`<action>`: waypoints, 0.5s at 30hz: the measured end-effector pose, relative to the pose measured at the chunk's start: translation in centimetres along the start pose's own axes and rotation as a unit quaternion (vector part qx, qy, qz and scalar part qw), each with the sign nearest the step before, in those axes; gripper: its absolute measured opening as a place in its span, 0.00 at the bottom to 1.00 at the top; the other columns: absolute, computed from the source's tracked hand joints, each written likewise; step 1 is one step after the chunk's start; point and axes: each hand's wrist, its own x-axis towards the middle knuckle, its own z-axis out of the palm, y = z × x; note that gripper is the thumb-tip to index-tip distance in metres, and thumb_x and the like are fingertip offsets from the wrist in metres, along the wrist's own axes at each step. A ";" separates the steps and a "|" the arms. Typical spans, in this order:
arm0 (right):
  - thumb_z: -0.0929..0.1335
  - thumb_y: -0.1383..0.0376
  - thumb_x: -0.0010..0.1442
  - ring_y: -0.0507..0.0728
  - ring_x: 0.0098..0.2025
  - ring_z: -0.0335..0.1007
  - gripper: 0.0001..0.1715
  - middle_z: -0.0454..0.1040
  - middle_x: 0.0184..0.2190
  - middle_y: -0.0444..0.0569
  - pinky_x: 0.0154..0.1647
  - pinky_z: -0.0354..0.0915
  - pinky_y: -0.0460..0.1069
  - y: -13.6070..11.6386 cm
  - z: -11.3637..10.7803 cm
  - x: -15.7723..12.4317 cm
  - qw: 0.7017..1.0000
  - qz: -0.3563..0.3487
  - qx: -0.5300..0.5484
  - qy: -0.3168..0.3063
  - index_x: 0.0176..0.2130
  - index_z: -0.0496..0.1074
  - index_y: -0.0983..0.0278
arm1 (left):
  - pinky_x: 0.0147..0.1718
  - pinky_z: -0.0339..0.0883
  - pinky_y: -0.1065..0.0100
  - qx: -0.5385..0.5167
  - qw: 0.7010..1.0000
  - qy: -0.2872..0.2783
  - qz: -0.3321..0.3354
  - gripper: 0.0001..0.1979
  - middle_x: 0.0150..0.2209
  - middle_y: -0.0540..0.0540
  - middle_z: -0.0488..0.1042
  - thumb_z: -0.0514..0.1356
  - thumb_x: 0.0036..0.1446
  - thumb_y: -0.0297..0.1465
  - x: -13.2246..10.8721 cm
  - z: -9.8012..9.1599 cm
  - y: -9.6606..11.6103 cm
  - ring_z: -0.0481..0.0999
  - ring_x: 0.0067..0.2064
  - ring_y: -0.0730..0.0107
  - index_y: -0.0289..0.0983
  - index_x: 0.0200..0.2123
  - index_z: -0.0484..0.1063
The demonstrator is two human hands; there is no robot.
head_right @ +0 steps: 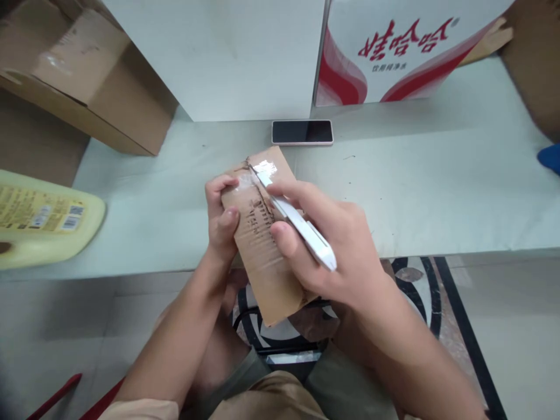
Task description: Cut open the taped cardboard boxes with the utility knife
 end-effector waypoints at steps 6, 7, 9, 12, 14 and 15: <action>0.67 0.58 0.69 0.53 0.28 0.77 0.16 0.83 0.36 0.47 0.30 0.69 0.48 0.0 0.4 0.3 0.999 0.014 -0.035 -0.025 0.54 0.75 0.59 | 0.57 0.66 0.51 -0.039 0.999 -0.002 0.004 0.23 0.51 0.44 0.70 0.58 0.64 0.55 0.1 -0.3 0.2 0.71 0.54 0.54 0.48 0.55 0.69; 0.67 0.59 0.69 0.54 0.29 0.77 0.16 0.83 0.37 0.47 0.30 0.69 0.48 0.0 0.4 0.3 0.999 0.014 -0.037 -0.026 0.54 0.75 0.60 | 0.57 0.66 0.50 -0.041 0.999 -0.001 0.001 0.24 0.51 0.44 0.71 0.58 0.64 0.55 0.1 -0.3 0.3 0.71 0.55 0.54 0.48 0.55 0.69; 0.67 0.59 0.69 0.54 0.30 0.78 0.16 0.84 0.38 0.48 0.31 0.69 0.48 0.0 0.6 0.3 0.998 0.014 -0.046 -0.026 0.54 0.75 0.60 | 0.57 0.67 0.50 -0.045 0.999 -0.001 -0.003 0.23 0.51 0.44 0.71 0.58 0.64 0.54 0.1 -0.2 0.4 0.72 0.55 0.53 0.47 0.54 0.69; 0.67 0.60 0.68 0.55 0.30 0.78 0.15 0.83 0.35 0.47 0.30 0.68 0.48 0.0 0.7 0.5 0.997 -0.001 -0.071 -0.022 0.52 0.76 0.60 | 0.56 0.67 0.50 -0.057 0.998 0.000 -0.002 0.23 0.51 0.44 0.72 0.59 0.64 0.54 0.1 -0.1 0.4 0.73 0.54 0.54 0.46 0.53 0.69; 0.67 0.60 0.67 0.54 0.27 0.76 0.13 0.81 0.30 0.45 0.27 0.66 0.48 -0.1 0.7 0.6 0.996 -0.014 -0.085 -0.024 0.48 0.76 0.60 | 0.56 0.68 0.50 -0.060 0.998 0.001 -0.003 0.24 0.50 0.43 0.72 0.59 0.63 0.55 0.1 0.0 0.4 0.73 0.54 0.54 0.46 0.52 0.69; 0.67 0.60 0.66 0.53 0.25 0.74 0.11 0.80 0.28 0.44 0.26 0.64 0.47 -0.1 0.7 0.6 0.996 -0.018 -0.089 -0.026 0.46 0.76 0.60 | 0.55 0.68 0.50 -0.059 0.998 0.002 -0.006 0.24 0.50 0.43 0.72 0.59 0.62 0.55 0.1 0.0 0.3 0.73 0.53 0.53 0.46 0.52 0.68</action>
